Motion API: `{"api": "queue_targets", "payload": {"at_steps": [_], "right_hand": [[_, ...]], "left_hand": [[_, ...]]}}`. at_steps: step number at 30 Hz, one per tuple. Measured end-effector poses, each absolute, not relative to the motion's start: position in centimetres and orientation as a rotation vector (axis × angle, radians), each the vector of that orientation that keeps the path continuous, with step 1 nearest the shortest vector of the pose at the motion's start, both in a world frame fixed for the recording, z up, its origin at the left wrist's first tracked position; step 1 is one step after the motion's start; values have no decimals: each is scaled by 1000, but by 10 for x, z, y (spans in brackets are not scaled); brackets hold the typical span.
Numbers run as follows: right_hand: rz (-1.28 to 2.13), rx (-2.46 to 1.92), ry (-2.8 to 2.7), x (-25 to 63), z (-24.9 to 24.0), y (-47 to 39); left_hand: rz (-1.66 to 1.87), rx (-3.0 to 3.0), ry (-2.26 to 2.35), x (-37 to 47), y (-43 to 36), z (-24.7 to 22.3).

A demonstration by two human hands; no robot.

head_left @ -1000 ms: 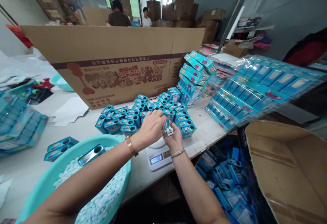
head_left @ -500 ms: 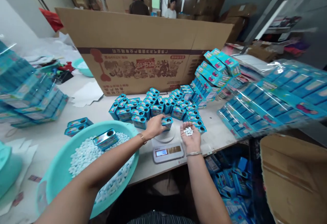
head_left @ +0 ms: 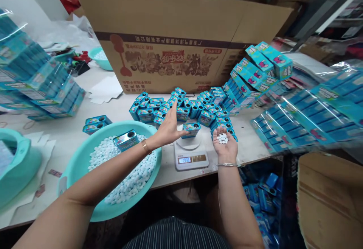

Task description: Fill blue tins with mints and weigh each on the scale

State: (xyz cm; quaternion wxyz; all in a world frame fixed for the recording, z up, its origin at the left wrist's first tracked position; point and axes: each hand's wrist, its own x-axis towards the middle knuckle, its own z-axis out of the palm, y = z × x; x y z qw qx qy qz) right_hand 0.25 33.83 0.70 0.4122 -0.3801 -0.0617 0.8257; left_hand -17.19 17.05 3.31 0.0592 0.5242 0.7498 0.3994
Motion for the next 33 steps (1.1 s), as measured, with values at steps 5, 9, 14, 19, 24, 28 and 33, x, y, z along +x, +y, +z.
{"api": "queue_targets", "payload": {"at_steps": [5,9,14,19,24,28,33], "right_hand": [[2088,-957,-168,1,13,336],[2124,-911,-182,1,14,335],[2156,-826,-233,5,5,339],[2164,-785,-300,1,5,339],[2109,-711,-481,-33,24,329],[1995,-641,-693,-67,35,320],[1900,-639,-890,-87,27,319]], "left_hand": [[1246,1592,2244,-174,168,22],[1213,1609,2246,-170,173,20],[1147,1641,2243,-159,183,20],[985,1633,2289,-149,194,26],[752,1566,2365,-144,207,25],[739,1501,2415,-142,218,18],[781,1443,2413,-144,226,9]]}}
